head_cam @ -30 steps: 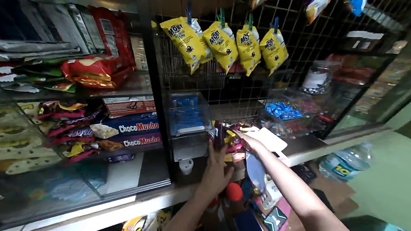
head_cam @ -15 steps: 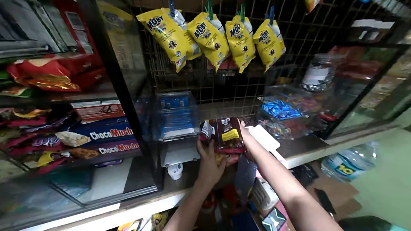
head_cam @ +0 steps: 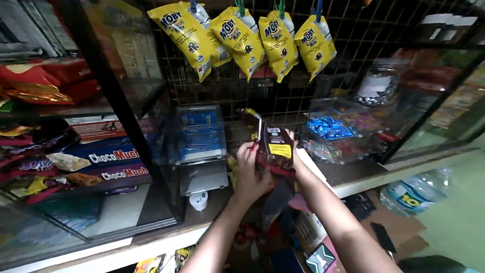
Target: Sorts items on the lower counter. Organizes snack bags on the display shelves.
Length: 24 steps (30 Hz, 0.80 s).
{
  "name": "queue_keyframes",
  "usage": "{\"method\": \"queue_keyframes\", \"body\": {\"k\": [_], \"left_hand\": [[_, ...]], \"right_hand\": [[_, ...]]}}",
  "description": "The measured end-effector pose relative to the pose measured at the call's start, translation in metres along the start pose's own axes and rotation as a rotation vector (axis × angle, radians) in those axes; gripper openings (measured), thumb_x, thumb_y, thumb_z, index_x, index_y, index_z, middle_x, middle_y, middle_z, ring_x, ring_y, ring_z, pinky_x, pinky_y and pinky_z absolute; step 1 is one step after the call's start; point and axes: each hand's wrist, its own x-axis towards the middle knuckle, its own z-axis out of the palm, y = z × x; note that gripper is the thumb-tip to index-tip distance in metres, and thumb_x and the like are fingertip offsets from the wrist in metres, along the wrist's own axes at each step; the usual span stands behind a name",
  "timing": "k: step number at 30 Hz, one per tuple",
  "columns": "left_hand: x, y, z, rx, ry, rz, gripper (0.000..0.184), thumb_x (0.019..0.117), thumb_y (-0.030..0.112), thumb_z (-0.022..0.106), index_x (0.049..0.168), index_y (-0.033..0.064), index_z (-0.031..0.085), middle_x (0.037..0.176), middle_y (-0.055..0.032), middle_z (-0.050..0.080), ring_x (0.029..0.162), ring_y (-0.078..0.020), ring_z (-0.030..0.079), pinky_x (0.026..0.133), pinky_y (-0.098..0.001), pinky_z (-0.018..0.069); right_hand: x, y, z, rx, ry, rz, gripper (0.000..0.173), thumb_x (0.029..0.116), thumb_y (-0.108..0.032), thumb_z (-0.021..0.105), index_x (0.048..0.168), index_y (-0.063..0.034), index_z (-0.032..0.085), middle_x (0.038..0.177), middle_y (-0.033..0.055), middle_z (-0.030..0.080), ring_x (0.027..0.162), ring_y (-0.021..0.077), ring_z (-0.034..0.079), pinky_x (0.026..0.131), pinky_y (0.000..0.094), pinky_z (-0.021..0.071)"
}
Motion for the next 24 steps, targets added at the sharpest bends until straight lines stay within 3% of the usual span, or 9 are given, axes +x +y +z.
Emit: {"method": "queue_keyframes", "body": {"k": [3,5,8,12,15,17,18,21,24], "left_hand": [[0.03,0.007,0.003,0.003,0.046,0.066,0.048,0.0826,0.012,0.071,0.123,-0.0121,0.064,0.14,-0.0306,0.049,0.128,-0.0303,0.053,0.103,-0.0357,0.0489],[0.048,0.001,0.005,-0.06,0.132,0.05,0.052,0.082,0.011,0.076,0.127,-0.0104,0.061,0.144,-0.0295,0.046,0.129,-0.0287,0.052,0.102,-0.0342,0.0503],[0.064,0.008,-0.008,-0.199,0.233,-0.035,0.063,0.0842,0.013,0.075,0.141,-0.0027,0.052,0.151,-0.0204,0.034,0.123,-0.0137,0.053,0.087,-0.0216,0.0553],[0.054,0.039,-0.037,-0.128,0.413,0.083,0.06,0.0831,0.02,0.077,0.136,0.0001,0.057,0.15,-0.0132,0.036,0.135,-0.0115,0.044,0.102,-0.0221,0.0484],[0.018,0.052,-0.077,0.067,0.419,0.209,0.049,0.0913,0.029,0.072,0.138,0.0236,0.056,0.15,0.0063,0.041,0.136,-0.0042,0.042,0.11,-0.0254,0.0418],[-0.018,0.059,-0.108,0.164,0.362,0.295,0.037,0.096,0.028,0.069,0.13,0.0364,0.057,0.138,0.0238,0.053,0.127,0.0074,0.049,0.106,-0.0187,0.043],[-0.033,0.062,-0.122,0.126,0.289,0.316,0.033,0.0972,0.026,0.067,0.128,0.0362,0.06,0.133,0.0253,0.057,0.122,0.0084,0.053,0.103,-0.0161,0.0442],[-0.074,0.068,-0.164,0.046,-0.008,0.239,0.021,0.1015,0.028,0.061,0.122,0.0247,0.066,0.136,0.0198,0.06,0.126,0.0044,0.054,0.106,-0.0181,0.0457],[-0.12,0.049,-0.183,0.049,-0.241,0.069,0.012,0.1019,0.022,0.055,0.104,0.021,0.066,0.135,0.0145,0.059,0.127,0.0039,0.053,0.105,-0.0169,0.0452]], "right_hand": [[-0.009,-0.023,-0.037,-0.251,0.093,-0.05,0.061,0.0879,-0.02,0.078,0.14,-0.0005,0.054,0.15,0.0317,0.039,0.141,0.0512,0.034,0.108,0.069,0.0354],[-0.007,-0.026,-0.054,-0.263,0.18,-0.056,0.061,0.0878,-0.015,0.077,0.142,-0.0007,0.054,0.147,0.0325,0.043,0.137,0.053,0.04,0.106,0.0681,0.039],[-0.02,-0.027,-0.082,-0.102,0.312,-0.239,0.052,0.0919,-0.008,0.069,0.142,-0.0005,0.057,0.133,0.0336,0.055,0.128,0.0517,0.048,0.106,0.0624,0.0401],[-0.058,-0.022,-0.11,0.231,0.345,-0.279,0.055,0.0966,-0.014,0.062,0.144,0.0062,0.046,0.145,0.0276,0.049,0.132,0.0293,0.052,0.109,0.0424,0.0438],[-0.089,-0.019,-0.123,0.395,0.375,-0.289,0.055,0.0961,-0.014,0.057,0.144,0.0064,0.041,0.139,0.016,0.052,0.121,0.0059,0.055,0.103,0.0235,0.0469],[-0.106,-0.018,-0.132,0.465,0.363,-0.31,0.052,0.0979,-0.017,0.056,0.143,0.0041,0.041,0.129,0.0063,0.054,0.111,-0.001,0.056,0.096,0.0199,0.0492],[-0.113,-0.016,-0.136,0.504,0.35,-0.303,0.051,0.0965,-0.019,0.057,0.141,-0.0022,0.041,0.124,-0.0012,0.055,0.107,-0.0022,0.058,0.093,0.0211,0.0519],[-0.139,-0.001,-0.141,0.579,0.276,-0.306,0.052,0.0945,-0.031,0.061,0.14,-0.0149,0.041,0.122,-0.011,0.057,0.109,-0.0002,0.06,0.092,0.0261,0.0545],[-0.162,0.009,-0.142,0.717,0.152,-0.317,0.049,0.0908,-0.05,0.07,0.133,-0.0365,0.049,0.119,-0.0178,0.065,0.105,0.0014,0.065,0.086,0.0236,0.0576]]}}
